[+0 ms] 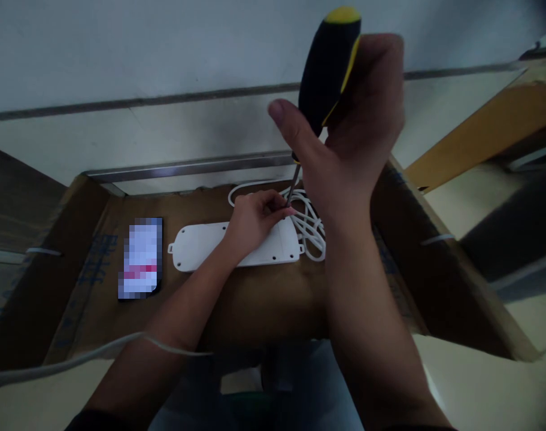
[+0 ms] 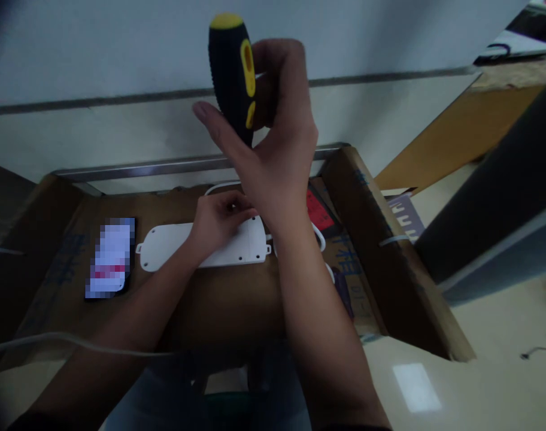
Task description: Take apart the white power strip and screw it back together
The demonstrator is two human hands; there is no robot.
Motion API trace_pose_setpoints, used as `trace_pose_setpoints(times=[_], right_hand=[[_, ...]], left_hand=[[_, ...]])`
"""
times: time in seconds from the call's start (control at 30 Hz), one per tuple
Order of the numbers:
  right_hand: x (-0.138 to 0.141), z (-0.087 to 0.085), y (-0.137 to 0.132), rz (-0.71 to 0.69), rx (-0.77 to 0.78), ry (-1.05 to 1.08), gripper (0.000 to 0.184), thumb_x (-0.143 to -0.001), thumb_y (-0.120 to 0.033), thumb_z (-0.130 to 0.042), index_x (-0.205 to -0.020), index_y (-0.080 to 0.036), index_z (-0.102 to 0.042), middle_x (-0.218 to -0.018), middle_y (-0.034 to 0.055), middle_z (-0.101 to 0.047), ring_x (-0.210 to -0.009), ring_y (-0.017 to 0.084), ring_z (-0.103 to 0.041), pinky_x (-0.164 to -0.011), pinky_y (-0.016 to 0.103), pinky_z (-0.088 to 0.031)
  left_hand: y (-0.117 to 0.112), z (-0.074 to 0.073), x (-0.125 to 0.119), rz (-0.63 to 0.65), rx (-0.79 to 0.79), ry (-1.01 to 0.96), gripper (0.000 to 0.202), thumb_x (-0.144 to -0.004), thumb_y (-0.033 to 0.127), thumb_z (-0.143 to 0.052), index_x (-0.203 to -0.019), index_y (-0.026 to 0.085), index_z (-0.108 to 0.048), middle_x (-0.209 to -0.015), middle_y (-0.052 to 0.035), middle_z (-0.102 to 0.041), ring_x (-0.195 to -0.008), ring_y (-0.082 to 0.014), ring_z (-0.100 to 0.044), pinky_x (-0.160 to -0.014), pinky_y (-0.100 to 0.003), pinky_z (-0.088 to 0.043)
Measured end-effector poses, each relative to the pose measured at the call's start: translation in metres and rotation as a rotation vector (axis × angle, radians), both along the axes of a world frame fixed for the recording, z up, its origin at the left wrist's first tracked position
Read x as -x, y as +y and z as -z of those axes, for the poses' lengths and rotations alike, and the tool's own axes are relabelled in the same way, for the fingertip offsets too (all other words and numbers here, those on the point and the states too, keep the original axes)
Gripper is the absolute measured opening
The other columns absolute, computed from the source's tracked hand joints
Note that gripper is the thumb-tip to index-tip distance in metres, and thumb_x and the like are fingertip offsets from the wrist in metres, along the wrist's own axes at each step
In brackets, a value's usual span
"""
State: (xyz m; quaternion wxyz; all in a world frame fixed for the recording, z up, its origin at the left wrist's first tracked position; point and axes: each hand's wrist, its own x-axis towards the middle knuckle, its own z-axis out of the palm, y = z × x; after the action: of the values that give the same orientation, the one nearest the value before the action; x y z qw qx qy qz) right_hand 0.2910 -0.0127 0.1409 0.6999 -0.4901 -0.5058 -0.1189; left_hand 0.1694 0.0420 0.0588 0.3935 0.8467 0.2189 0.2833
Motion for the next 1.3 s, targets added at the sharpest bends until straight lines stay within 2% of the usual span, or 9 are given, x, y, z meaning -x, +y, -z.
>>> trace_pose_setpoints(times=[0.13,0.3,0.47,0.63,0.77,0.87,0.97,1.13,1.3], right_hand=[[-0.002,0.002,0.004,-0.064,-0.055,0.06,0.041,-0.084,-0.045,-0.077,-0.101,-0.023,-0.047,-0.091,0.0008,-0.055,-0.075,0.009,-0.049,-0.069,0.027,-0.044],[-0.002,0.003,0.005,-0.149,0.01,0.079,0.039,-0.096,-0.058,-0.059,-0.107,-0.021,-0.056,-0.088,0.002,-0.058,-0.076,0.012,-0.056,-0.072,0.031,-0.047],[0.001,-0.002,0.001,-0.034,-0.055,0.088,0.038,-0.084,-0.045,-0.079,-0.104,-0.021,-0.058,-0.098,0.0027,-0.058,-0.085,0.011,-0.056,-0.085,0.03,-0.05],[0.007,-0.005,0.001,-0.121,-0.24,0.186,0.049,-0.083,-0.036,-0.081,-0.1,-0.024,-0.037,-0.099,-0.0018,-0.043,-0.069,0.004,-0.054,-0.067,0.026,-0.052],[0.008,-0.004,0.003,-0.076,-0.125,0.152,0.032,-0.093,-0.043,-0.07,-0.097,-0.018,-0.05,-0.082,-0.0012,-0.044,-0.072,0.006,-0.051,-0.067,0.027,-0.044],[0.006,-0.001,0.006,-0.102,-0.097,0.149,0.035,-0.098,-0.048,-0.06,-0.104,-0.014,-0.06,-0.077,0.0003,-0.048,-0.072,0.008,-0.051,-0.062,0.029,-0.042],[0.005,-0.001,0.008,-0.24,-0.126,0.204,0.03,-0.102,-0.044,-0.046,-0.117,-0.018,-0.052,-0.08,0.0009,-0.051,-0.074,0.01,-0.056,-0.059,0.029,-0.045],[0.018,-0.01,0.005,-0.236,-0.175,0.33,0.02,-0.1,-0.041,-0.038,-0.111,-0.025,-0.036,-0.075,-0.0027,-0.039,-0.061,0.008,-0.047,-0.046,0.026,-0.027],[0.034,-0.025,-0.002,-0.163,-0.303,0.408,0.036,-0.107,-0.056,-0.033,-0.095,-0.022,-0.033,-0.074,-0.0034,-0.021,-0.053,0.003,-0.032,-0.048,0.023,-0.021]], left_hand=[[0.002,0.001,0.001,0.018,0.018,-0.042,0.02,-0.092,0.038,-0.078,-0.093,0.018,-0.078,-0.089,-0.003,-0.08,-0.075,-0.0138,-0.068,-0.073,-0.027,-0.05],[0.004,-0.007,0.004,0.109,0.049,-0.034,0.02,-0.095,0.031,-0.07,-0.102,0.017,-0.082,-0.097,-0.0046,-0.083,-0.082,-0.0153,-0.071,-0.076,-0.026,-0.051],[-0.001,-0.003,0.002,0.035,0.037,-0.068,0.018,-0.091,0.035,-0.078,-0.093,0.018,-0.08,-0.085,-0.0016,-0.081,-0.069,-0.0125,-0.065,-0.07,-0.026,-0.049],[-0.004,0.002,-0.001,0.002,0.015,-0.11,0.019,-0.091,0.036,-0.08,-0.09,0.018,-0.076,-0.087,-0.0017,-0.079,-0.075,-0.0126,-0.067,-0.074,-0.025,-0.052],[0.0,-0.007,0.003,0.04,0.026,-0.05,0.017,-0.093,0.032,-0.074,-0.101,0.017,-0.078,-0.096,-0.004,-0.081,-0.083,-0.0147,-0.071,-0.079,-0.026,-0.056],[0.003,-0.013,0.006,0.092,0.08,-0.027,0.019,-0.094,0.019,-0.065,-0.107,0.017,-0.079,-0.1,-0.0037,-0.082,-0.09,-0.0151,-0.075,-0.082,-0.025,-0.058],[0.003,-0.015,0.008,0.088,0.071,-0.061,0.023,-0.093,0.013,-0.059,-0.105,0.017,-0.079,-0.097,-0.0029,-0.082,-0.089,-0.0143,-0.075,-0.083,-0.024,-0.059],[0.005,-0.012,0.013,0.178,-0.009,0.015,0.033,-0.094,0.025,-0.067,-0.124,0.014,-0.071,-0.115,-0.0108,-0.077,-0.102,-0.0198,-0.073,-0.095,-0.033,-0.06],[0.004,-0.014,0.023,0.295,-0.171,0.311,0.084,-0.067,0.062,-0.094,-0.133,0.02,-0.064,-0.139,-0.0169,-0.066,-0.133,-0.038,-0.061,-0.12,-0.056,-0.045]])
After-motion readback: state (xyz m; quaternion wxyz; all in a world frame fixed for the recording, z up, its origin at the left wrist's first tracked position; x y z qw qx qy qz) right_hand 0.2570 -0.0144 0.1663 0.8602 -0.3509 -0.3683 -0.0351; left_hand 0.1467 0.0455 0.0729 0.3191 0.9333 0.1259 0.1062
